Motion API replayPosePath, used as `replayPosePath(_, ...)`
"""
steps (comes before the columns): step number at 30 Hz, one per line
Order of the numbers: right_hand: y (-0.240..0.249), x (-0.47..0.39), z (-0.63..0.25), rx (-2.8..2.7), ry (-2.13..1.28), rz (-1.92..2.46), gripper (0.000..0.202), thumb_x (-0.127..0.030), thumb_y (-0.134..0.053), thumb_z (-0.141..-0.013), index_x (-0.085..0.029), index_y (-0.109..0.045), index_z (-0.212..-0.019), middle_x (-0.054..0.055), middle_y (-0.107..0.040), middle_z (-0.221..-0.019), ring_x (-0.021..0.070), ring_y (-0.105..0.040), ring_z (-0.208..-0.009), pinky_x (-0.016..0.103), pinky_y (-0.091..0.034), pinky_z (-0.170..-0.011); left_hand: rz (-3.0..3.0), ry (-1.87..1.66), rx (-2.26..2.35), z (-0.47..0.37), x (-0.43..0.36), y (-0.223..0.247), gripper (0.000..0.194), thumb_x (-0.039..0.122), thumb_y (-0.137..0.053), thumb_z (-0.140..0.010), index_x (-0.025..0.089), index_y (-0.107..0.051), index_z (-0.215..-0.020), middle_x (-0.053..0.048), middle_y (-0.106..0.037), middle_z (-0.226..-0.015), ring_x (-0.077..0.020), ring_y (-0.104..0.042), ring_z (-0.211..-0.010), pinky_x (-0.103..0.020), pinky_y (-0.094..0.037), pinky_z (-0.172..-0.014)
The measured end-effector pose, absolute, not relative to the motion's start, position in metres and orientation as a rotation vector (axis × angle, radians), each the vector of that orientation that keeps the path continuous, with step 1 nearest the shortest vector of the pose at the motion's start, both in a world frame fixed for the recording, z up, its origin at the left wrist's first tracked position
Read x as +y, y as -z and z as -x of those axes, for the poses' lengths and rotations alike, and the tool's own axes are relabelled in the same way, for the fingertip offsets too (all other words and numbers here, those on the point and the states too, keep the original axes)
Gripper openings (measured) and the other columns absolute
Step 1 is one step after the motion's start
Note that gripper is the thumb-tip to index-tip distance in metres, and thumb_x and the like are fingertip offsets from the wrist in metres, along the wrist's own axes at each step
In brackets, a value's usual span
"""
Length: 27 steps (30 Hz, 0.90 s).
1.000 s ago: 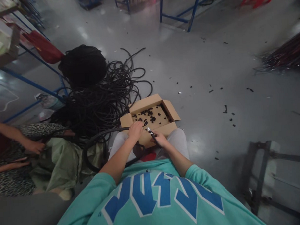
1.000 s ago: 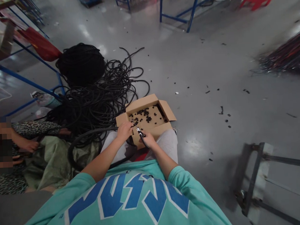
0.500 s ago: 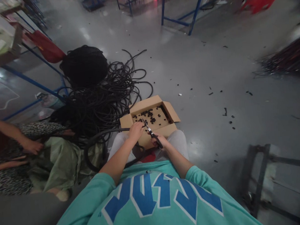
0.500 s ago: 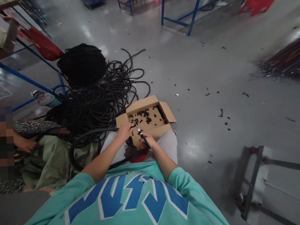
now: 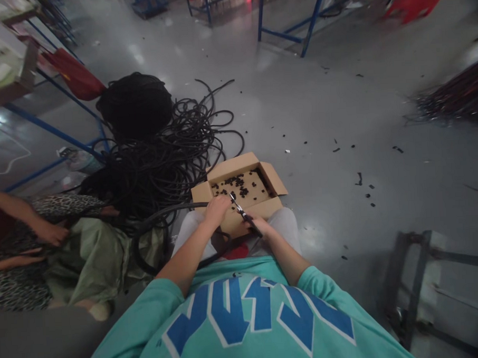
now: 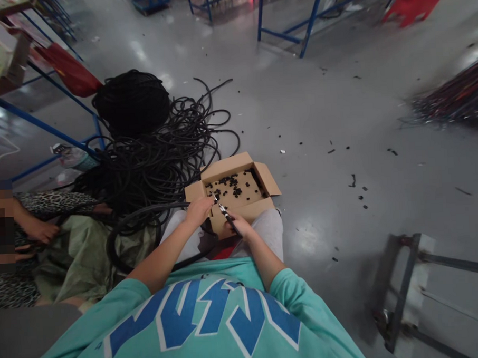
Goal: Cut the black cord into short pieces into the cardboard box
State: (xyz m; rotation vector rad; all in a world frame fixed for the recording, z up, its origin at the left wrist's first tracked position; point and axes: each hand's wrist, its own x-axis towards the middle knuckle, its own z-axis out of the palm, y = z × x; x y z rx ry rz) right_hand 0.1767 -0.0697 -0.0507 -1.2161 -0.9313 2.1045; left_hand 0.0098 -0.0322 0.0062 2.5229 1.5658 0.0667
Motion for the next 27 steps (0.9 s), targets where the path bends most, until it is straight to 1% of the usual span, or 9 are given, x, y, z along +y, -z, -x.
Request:
replayPosePath(3,0.055,-0.066,-0.175,-1.05,-1.978,1.31,0.061,-0.01,-0.056,-0.047,-0.024,-0.053,-0.107,-0.007,-0.051,-0.059,0.0071,-0.044,-0.049,0.018,-0.033,-0.046,-2.584,-0.02,1.533,-0.01,-0.036,-0.009,0.026,0.015,-0.035,-0.08,0.018,-0.055,-0.096,-0.009,-0.057,-0.095,-0.0191,-0.048,-0.092,-0.032,-0.038,-0.077)
replayPosePath(7,0.058,-0.062,-0.175,-1.17,-1.758,1.375,0.05,-0.006,-0.059,-0.044,-0.022,-0.061,-0.092,-0.005,-0.057,-0.074,0.0107,-0.05,-0.068,0.02,-0.038,-0.059,-2.657,0.039,1.466,-0.011,-0.038,-0.015,0.024,0.012,-0.034,-0.08,0.017,-0.057,-0.089,-0.009,-0.057,-0.094,-0.0188,-0.047,-0.092,-0.033,-0.037,-0.078)
replayPosePath(10,0.056,-0.064,-0.176,-1.127,-1.794,1.428,0.05,-0.009,-0.059,-0.045,-0.02,-0.06,-0.093,-0.005,-0.054,-0.059,0.0093,-0.048,-0.055,0.02,-0.036,-0.051,-2.651,0.022,1.479,-0.01,-0.037,-0.015,0.023,0.013,-0.035,-0.08,0.018,-0.057,-0.087,-0.008,-0.057,-0.093,-0.0185,-0.048,-0.091,-0.033,-0.037,-0.078)
replayPosePath(13,0.052,-0.067,-0.176,-0.907,-1.975,1.4,0.057,-0.014,-0.056,-0.048,-0.018,-0.053,-0.105,-0.01,-0.039,-0.039,0.0063,-0.034,-0.035,0.018,-0.025,-0.038,-2.566,-0.06,1.554,-0.007,-0.035,-0.008,0.021,0.015,-0.038,-0.079,0.018,-0.058,-0.085,-0.008,-0.059,-0.088,-0.0184,-0.049,-0.09,-0.032,-0.038,-0.079)
replayPosePath(15,0.05,-0.068,-0.177,-0.755,-2.043,1.329,0.059,-0.016,-0.054,-0.049,-0.017,-0.049,-0.108,-0.012,-0.034,-0.035,0.0051,-0.028,-0.03,0.017,-0.02,-0.035,-2.436,-0.189,1.634,-0.003,-0.032,-0.001,0.017,0.017,-0.043,-0.077,0.017,-0.058,-0.083,-0.008,-0.06,-0.087,-0.0186,-0.05,-0.09,-0.032,-0.038,-0.08)
replayPosePath(18,0.05,-0.067,-0.178,-0.664,-2.091,1.277,0.061,-0.018,-0.055,-0.048,-0.016,-0.046,-0.108,-0.011,-0.036,-0.037,0.0048,-0.029,-0.03,0.017,-0.02,-0.034,-2.12,-0.46,1.75,0.002,-0.026,0.008,0.015,0.02,-0.052,-0.072,0.016,-0.059,-0.084,-0.007,-0.061,-0.089,-0.0186,-0.053,-0.088,-0.032,-0.04,-0.079)
replayPosePath(21,0.051,-0.065,-0.178,-0.705,-2.08,1.263,0.062,-0.019,-0.057,-0.05,-0.018,-0.045,-0.111,-0.009,-0.042,-0.042,0.0062,-0.036,-0.035,0.017,-0.025,-0.037,-1.763,-0.681,1.75,0.003,-0.021,0.011,0.018,0.023,-0.057,-0.067,0.016,-0.059,-0.083,-0.006,-0.063,-0.085,-0.0168,-0.056,-0.081,-0.03,-0.042,-0.075)
replayPosePath(23,0.049,-0.065,-0.179,-0.783,-2.044,1.211,0.062,-0.02,-0.059,-0.052,-0.02,-0.046,-0.113,-0.007,-0.048,-0.05,0.0066,-0.042,-0.041,0.018,-0.03,-0.041,-1.499,-0.784,1.71,0.001,-0.019,0.008,0.019,0.023,-0.059,-0.064,0.014,-0.059,-0.081,-0.005,-0.063,-0.076,-0.0142,-0.057,-0.069,-0.028,-0.044,-0.068)
replayPosePath(27,0.04,-0.071,-0.183,-1.014,-2.013,1.111,0.061,-0.025,-0.064,-0.055,-0.022,-0.048,-0.114,-0.002,-0.056,-0.066,0.0089,-0.049,-0.056,0.02,-0.036,-0.052,-0.981,-0.93,1.538,-0.004,-0.019,-0.006,0.026,0.028,-0.06,-0.063,0.011,-0.057,-0.082,-0.002,-0.06,-0.063,-0.0073,-0.049,-0.044,-0.024,-0.041,-0.051)
